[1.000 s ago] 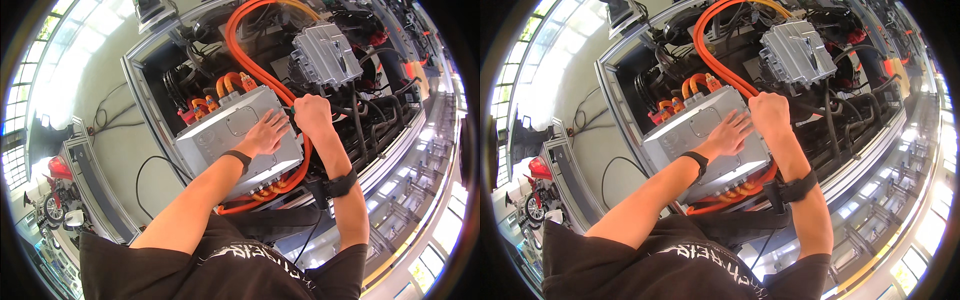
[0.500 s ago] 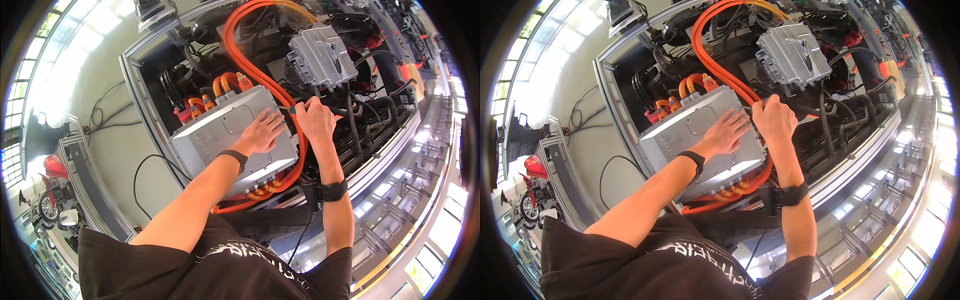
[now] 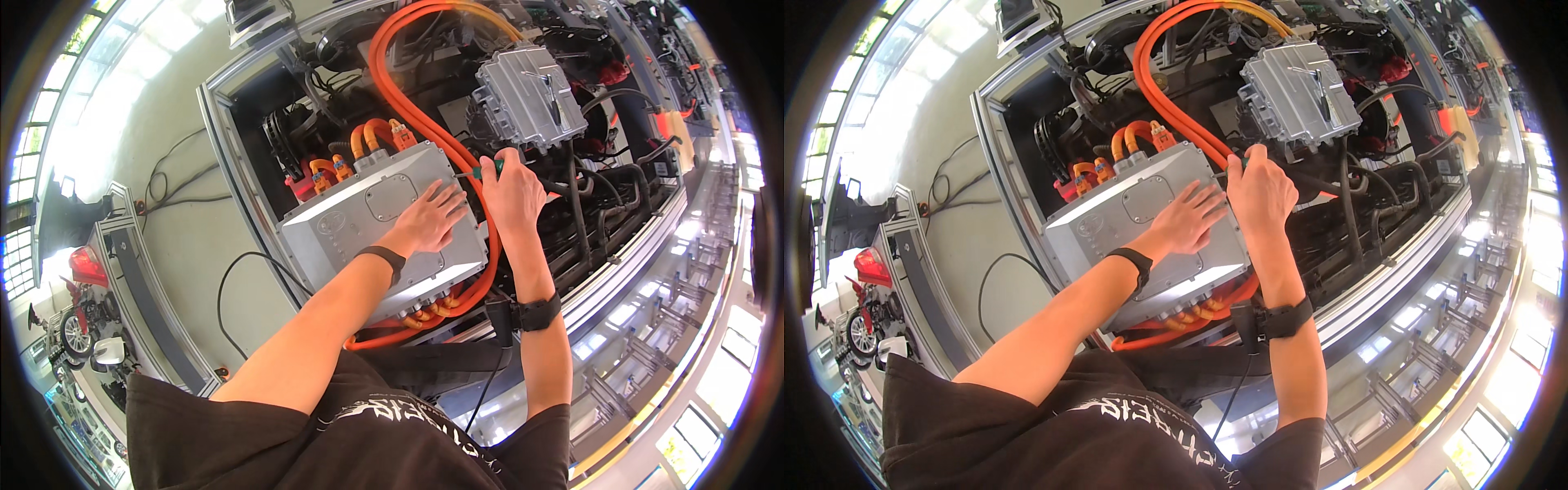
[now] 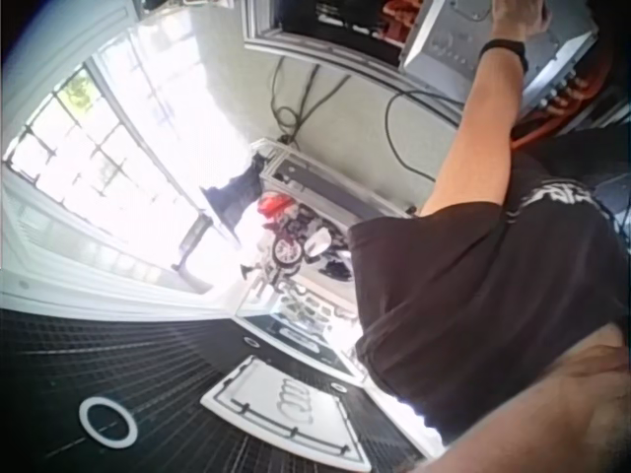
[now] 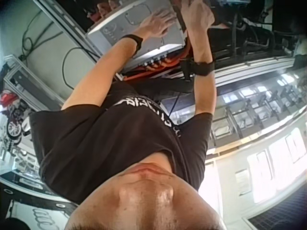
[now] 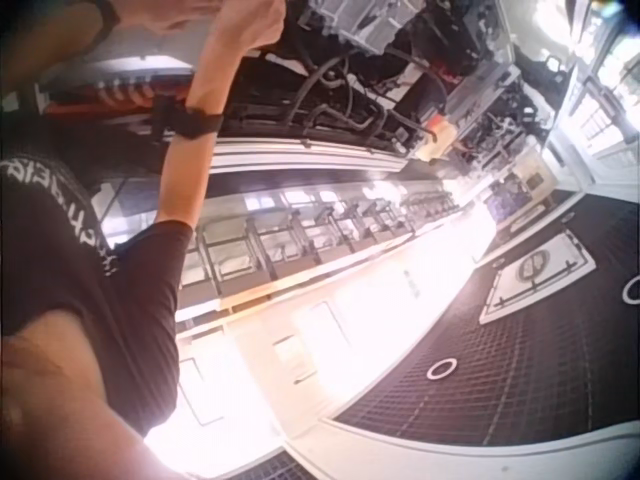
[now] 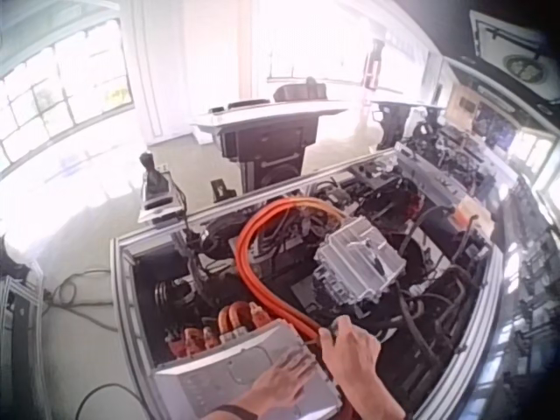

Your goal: Working on the engine compartment of an electric vehicle, manipulating high-voltage orange cables and electrical components.

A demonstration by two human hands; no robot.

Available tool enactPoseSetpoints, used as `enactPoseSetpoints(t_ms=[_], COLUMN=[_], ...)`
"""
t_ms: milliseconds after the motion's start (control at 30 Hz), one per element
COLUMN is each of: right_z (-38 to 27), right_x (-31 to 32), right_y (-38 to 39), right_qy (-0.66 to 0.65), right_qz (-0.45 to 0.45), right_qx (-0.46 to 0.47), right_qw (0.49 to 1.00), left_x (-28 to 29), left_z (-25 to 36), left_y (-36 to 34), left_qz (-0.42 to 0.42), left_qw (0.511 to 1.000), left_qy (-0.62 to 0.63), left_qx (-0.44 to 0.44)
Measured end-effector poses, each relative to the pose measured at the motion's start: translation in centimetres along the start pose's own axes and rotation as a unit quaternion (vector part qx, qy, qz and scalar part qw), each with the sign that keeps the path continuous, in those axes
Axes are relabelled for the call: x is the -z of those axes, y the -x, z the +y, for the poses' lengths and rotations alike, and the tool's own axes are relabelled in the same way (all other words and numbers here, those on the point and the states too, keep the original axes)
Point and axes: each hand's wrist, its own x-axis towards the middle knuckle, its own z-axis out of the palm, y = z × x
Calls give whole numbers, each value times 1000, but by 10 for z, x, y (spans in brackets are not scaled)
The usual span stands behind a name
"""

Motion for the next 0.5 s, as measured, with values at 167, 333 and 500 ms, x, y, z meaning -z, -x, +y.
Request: enactPoseSetpoints(t_ms=[167,333,500], right_z=[0,-4,-2], right_x=[4,3,2], right_y=[-1,2,3], right_qy=[37,56,66], right_qz=[-10,-11,-17], right_qx=[39,34,55], right_qw=[998,998,996], left_x=[1,0,2], left_z=[1,1,1], left_y=[0,0,0], left_qz=[-1,-8,-13], left_qw=[1000,1000,1000], left_qy=[0,-1,-3], left_qx=[2,1,1])
